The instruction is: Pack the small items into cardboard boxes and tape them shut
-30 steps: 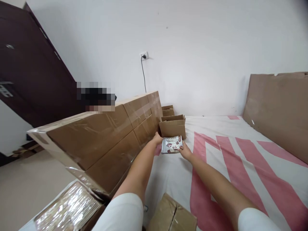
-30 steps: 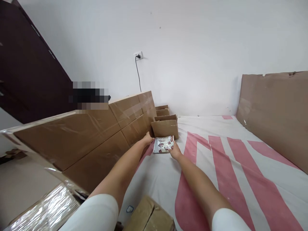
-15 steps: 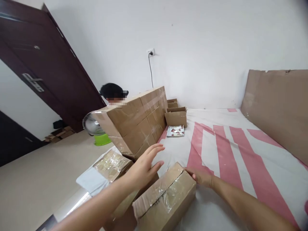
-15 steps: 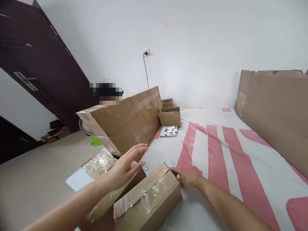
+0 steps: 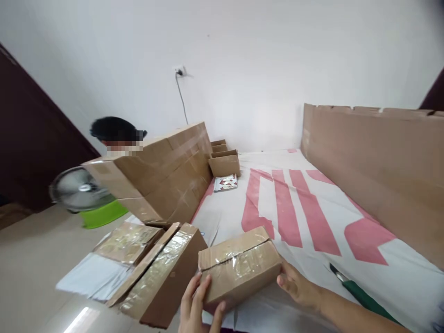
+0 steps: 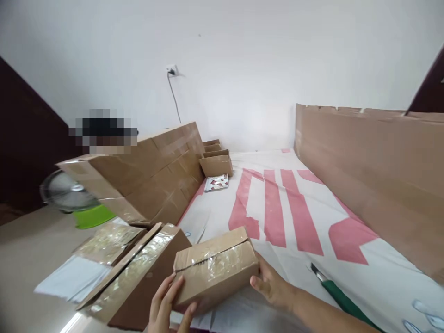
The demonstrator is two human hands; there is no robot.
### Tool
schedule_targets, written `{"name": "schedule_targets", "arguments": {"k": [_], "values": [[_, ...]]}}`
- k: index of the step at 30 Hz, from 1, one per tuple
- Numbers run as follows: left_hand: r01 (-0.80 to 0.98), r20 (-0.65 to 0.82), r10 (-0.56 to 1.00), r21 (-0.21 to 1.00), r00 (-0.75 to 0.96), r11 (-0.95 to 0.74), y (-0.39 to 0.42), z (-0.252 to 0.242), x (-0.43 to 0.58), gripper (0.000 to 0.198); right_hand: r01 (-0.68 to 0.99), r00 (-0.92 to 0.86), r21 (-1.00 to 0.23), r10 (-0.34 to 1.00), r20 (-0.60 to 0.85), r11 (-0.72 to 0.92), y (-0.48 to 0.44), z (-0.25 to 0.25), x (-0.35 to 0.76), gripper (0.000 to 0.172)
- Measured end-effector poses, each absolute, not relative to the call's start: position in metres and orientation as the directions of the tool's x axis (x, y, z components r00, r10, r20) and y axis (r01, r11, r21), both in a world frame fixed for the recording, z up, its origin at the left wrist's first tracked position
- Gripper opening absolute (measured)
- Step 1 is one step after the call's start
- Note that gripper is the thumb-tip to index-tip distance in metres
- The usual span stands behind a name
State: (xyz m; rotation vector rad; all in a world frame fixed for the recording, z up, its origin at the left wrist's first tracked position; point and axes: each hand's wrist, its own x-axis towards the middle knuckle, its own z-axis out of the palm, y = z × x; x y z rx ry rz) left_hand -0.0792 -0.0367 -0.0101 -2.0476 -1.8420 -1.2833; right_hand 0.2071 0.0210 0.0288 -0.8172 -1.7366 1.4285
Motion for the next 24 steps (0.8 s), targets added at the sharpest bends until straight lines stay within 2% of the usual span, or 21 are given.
{"name": "schedule_targets", "arguments": {"k": [3, 7, 9, 13, 16, 19, 22, 24], "values": [[0.775, 0.599, 0.798, 0.475, 0.062, -0.417, -0.025, 0.002, -0.052, 0.041, 0.187, -0.357, -0.965, 0.928, 0.107, 0.184, -0.012, 0.024, 0.245, 0.084], [0.672, 0.563, 0.789, 0.487, 0.247, -0.558, -0.016, 0.008, -0.018, 0.037, 0.452, -0.16, -0.886, 0.987, 0.03, 0.1, -0.049, -0.003, 0.309, 0.06], [0.655, 0.533, 0.791, 0.487, 0.3, -0.577, -0.014, 0.009, -0.009, 0.037, 0.596, -0.066, -0.798, 0.996, 0.058, 0.086, -0.061, -0.021, 0.337, 0.053], [0.642, 0.495, 0.801, 0.502, 0.337, -0.58, -0.013, 0.013, -0.004, 0.038, 0.866, 0.155, -0.499, 0.959, 0.238, -0.016, -0.069, -0.062, 0.377, 0.048], [0.624, 0.5, 0.789, 0.502, 0.356, -0.599, -0.014, 0.014, -0.006, 0.042, 0.92, 0.14, -0.391, 0.963, 0.229, -0.04, -0.065, -0.082, 0.396, 0.046], [0.615, 0.512, 0.779, 0.498, 0.362, -0.612, -0.014, 0.015, -0.006, 0.043, 0.923, 0.137, -0.385, 0.951, 0.277, -0.021, -0.051, -0.067, 0.402, 0.039], [0.598, 0.538, 0.76, 0.491, 0.364, -0.634, -0.013, 0.016, -0.004, 0.043, 0.933, 0.184, -0.359, 0.883, 0.431, -0.019, -0.034, -0.013, 0.39, 0.041], [0.591, 0.545, 0.754, 0.489, 0.366, -0.641, -0.013, 0.017, -0.004, 0.043, 0.936, 0.087, -0.338, 0.864, 0.496, 0.1, -0.025, 0.03, 0.37, 0.04]]}}
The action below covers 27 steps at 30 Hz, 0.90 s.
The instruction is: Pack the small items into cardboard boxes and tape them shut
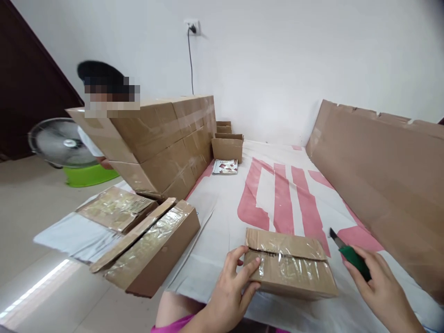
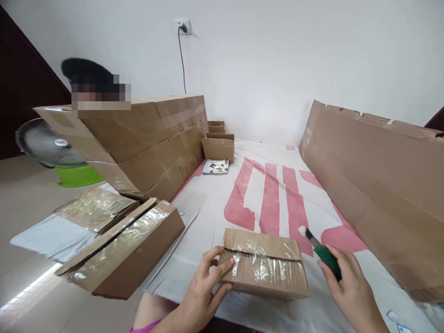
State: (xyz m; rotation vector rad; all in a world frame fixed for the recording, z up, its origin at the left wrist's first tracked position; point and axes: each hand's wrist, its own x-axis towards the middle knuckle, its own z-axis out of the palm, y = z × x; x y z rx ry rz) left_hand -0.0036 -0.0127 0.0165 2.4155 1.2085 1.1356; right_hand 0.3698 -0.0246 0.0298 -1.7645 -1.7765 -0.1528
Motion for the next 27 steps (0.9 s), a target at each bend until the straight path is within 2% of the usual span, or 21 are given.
{"name": "schedule_targets", "arguments": {"k": [2, 5, 9, 12, 16, 22, 27], "values": [[0.588, 0.547, 0.756, 0.496, 0.36, -0.639, -0.013, 0.017, -0.003, 0.043, 0.928, -0.092, -0.257, 0.833, 0.545, 0.27, -0.018, 0.067, 0.343, 0.035], [0.585, 0.541, 0.768, 0.517, 0.342, -0.625, -0.015, 0.016, -0.002, 0.044, 0.858, -0.418, -0.057, 0.758, 0.501, 0.511, -0.01, 0.1, 0.299, 0.031], [0.583, 0.535, 0.776, 0.53, 0.334, -0.616, -0.017, 0.015, -0.001, 0.046, 0.746, -0.639, 0.14, 0.642, 0.422, 0.651, 0.001, 0.114, 0.257, 0.035], [0.579, 0.533, 0.771, 0.524, 0.349, -0.624, -0.017, 0.016, -0.001, 0.049, 0.699, -0.698, 0.209, 0.591, 0.404, 0.684, 0.007, 0.119, 0.243, 0.036], [0.571, 0.519, 0.776, 0.535, 0.359, -0.622, -0.016, 0.017, -0.001, 0.048, 0.682, -0.715, 0.185, 0.591, 0.373, 0.708, 0.008, 0.125, 0.238, 0.036], [0.569, 0.522, 0.779, 0.543, 0.348, -0.618, -0.013, 0.016, 0.0, 0.047, 0.622, -0.765, 0.367, 0.438, 0.472, 0.692, 0.016, 0.127, 0.229, 0.038], [0.524, 0.547, 0.775, 0.58, 0.317, -0.624, -0.018, 0.019, -0.005, 0.044, 0.623, -0.758, 0.331, 0.444, 0.477, 0.708, 0.022, 0.124, 0.228, 0.04]]}}
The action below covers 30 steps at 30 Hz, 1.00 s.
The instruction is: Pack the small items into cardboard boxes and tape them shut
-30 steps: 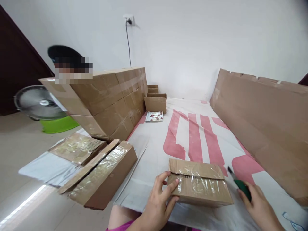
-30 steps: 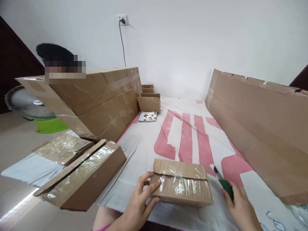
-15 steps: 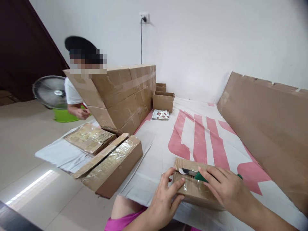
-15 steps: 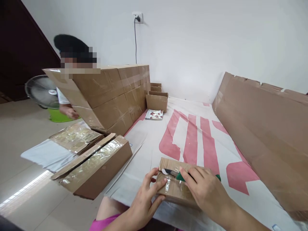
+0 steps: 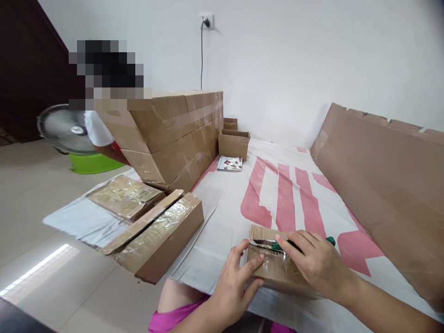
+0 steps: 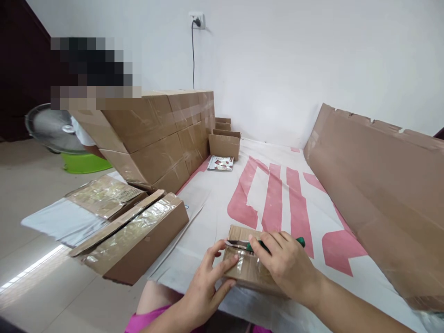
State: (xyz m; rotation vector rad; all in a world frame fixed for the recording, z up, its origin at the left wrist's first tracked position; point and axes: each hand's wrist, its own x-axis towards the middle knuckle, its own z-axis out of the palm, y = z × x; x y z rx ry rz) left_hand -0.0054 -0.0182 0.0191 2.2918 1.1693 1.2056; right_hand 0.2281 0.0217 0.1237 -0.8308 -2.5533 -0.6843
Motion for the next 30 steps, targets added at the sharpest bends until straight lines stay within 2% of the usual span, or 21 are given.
{"name": "schedule_targets", "arguments": {"k": [3, 5, 8, 10, 11, 13, 15, 17, 19, 21, 23, 26, 28, 30], "values": [[0.395, 0.572, 0.812, 0.723, 0.12, -0.567, -0.017, 0.027, -0.009, 0.033, 0.635, -0.732, 0.267, 0.454, 0.508, 0.725, 0.02, 0.121, 0.229, 0.039], [0.271, 0.503, 0.864, 0.83, 0.013, -0.488, -0.012, 0.035, -0.01, 0.028, 0.624, -0.727, 0.228, 0.448, 0.52, 0.747, 0.017, 0.121, 0.228, 0.037], [0.106, 0.375, 0.926, 0.92, 0.05, -0.378, -0.002, 0.047, -0.008, 0.006, 0.59, -0.729, 0.158, 0.438, 0.526, 0.792, 0.014, 0.125, 0.229, 0.035], [0.074, 0.374, 0.927, 0.924, 0.031, -0.375, 0.0, 0.048, -0.01, 0.01, 0.6, -0.69, 0.069, 0.471, 0.55, 0.797, 0.013, 0.13, 0.235, 0.035], [0.116, 0.407, 0.913, 0.907, -0.006, -0.404, -0.002, 0.046, -0.013, 0.01, 0.623, -0.65, 0.011, 0.51, 0.563, 0.782, 0.013, 0.134, 0.24, 0.036], [0.33, 0.526, 0.85, 0.807, -0.025, -0.49, -0.007, 0.035, -0.022, 0.011, 0.692, -0.553, -0.093, 0.609, 0.568, 0.716, 0.013, 0.14, 0.252, 0.038], [0.589, 0.591, 0.799, 0.606, 0.115, -0.534, -0.017, 0.016, -0.035, 0.016, 0.744, -0.502, -0.138, 0.684, 0.529, 0.653, 0.012, 0.143, 0.264, 0.039], [0.728, 0.506, 0.804, 0.417, 0.312, -0.545, -0.027, -0.005, -0.05, 0.024, 0.764, -0.52, -0.136, 0.726, 0.45, 0.631, 0.01, 0.142, 0.27, 0.04], [0.765, 0.352, 0.829, 0.342, 0.435, -0.546, -0.037, -0.021, -0.063, 0.038, 0.757, -0.565, -0.134, 0.744, 0.357, 0.639, 0.007, 0.139, 0.269, 0.042], [0.763, 0.235, 0.84, 0.353, 0.489, -0.542, -0.042, -0.025, -0.073, 0.056, 0.733, -0.611, -0.137, 0.733, 0.298, 0.666, 0.004, 0.136, 0.263, 0.042], [0.751, 0.139, 0.852, 0.415, 0.505, -0.513, -0.042, -0.016, -0.078, 0.058, 0.71, -0.644, -0.119, 0.708, 0.29, 0.694, 0.003, 0.133, 0.254, 0.04], [0.723, 0.119, 0.879, 0.523, 0.462, -0.451, -0.033, 0.012, -0.075, 0.029, 0.703, -0.669, -0.06, 0.688, 0.282, 0.709, 0.004, 0.13, 0.241, 0.038], [0.69, 0.203, 0.901, 0.586, 0.382, -0.425, -0.024, 0.03, -0.065, 0.013, 0.706, -0.679, -0.024, 0.687, 0.259, 0.708, 0.005, 0.13, 0.234, 0.037], [0.627, 0.298, 0.905, 0.653, 0.304, -0.425, -0.015, 0.042, -0.048, 0.01, 0.708, -0.688, 0.009, 0.687, 0.235, 0.706, 0.006, 0.13, 0.228, 0.035]]}}
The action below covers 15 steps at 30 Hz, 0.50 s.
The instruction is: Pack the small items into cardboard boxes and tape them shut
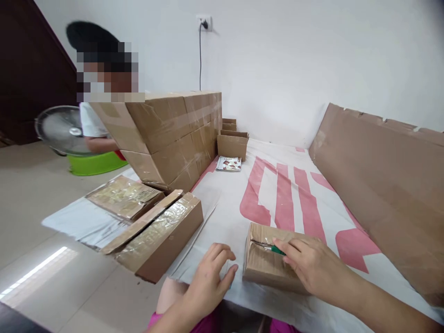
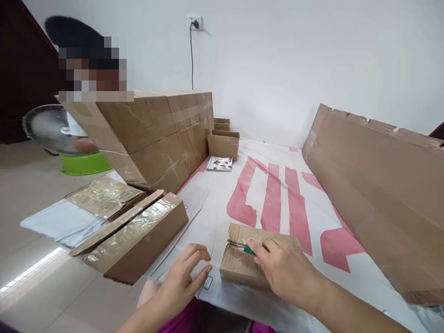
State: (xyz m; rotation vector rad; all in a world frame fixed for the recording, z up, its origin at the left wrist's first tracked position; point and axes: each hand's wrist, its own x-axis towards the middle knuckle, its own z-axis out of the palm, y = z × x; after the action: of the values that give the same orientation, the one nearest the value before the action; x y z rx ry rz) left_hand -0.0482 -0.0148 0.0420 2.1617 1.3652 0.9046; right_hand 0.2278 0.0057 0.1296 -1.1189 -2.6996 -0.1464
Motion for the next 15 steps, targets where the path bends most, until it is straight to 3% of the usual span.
{"name": "schedule_targets", "arguments": {"k": [6, 11, 15], "values": [[0.425, 0.472, 0.843, 0.728, 0.257, -0.538, 0.015, 0.038, 0.001, 0.032, 0.729, -0.684, 0.21, 0.705, 0.187, 0.651, 0.009, 0.125, 0.217, 0.034], [0.359, 0.461, 0.837, 0.759, 0.294, -0.544, 0.024, 0.029, 0.006, 0.024, 0.739, -0.647, 0.36, 0.749, 0.141, 0.57, -0.004, 0.123, 0.235, 0.034], [0.411, 0.397, 0.874, 0.773, 0.281, -0.483, 0.02, 0.03, 0.004, 0.018, 0.772, -0.618, 0.349, 0.754, 0.22, 0.531, -0.024, 0.129, 0.268, 0.032]]}}
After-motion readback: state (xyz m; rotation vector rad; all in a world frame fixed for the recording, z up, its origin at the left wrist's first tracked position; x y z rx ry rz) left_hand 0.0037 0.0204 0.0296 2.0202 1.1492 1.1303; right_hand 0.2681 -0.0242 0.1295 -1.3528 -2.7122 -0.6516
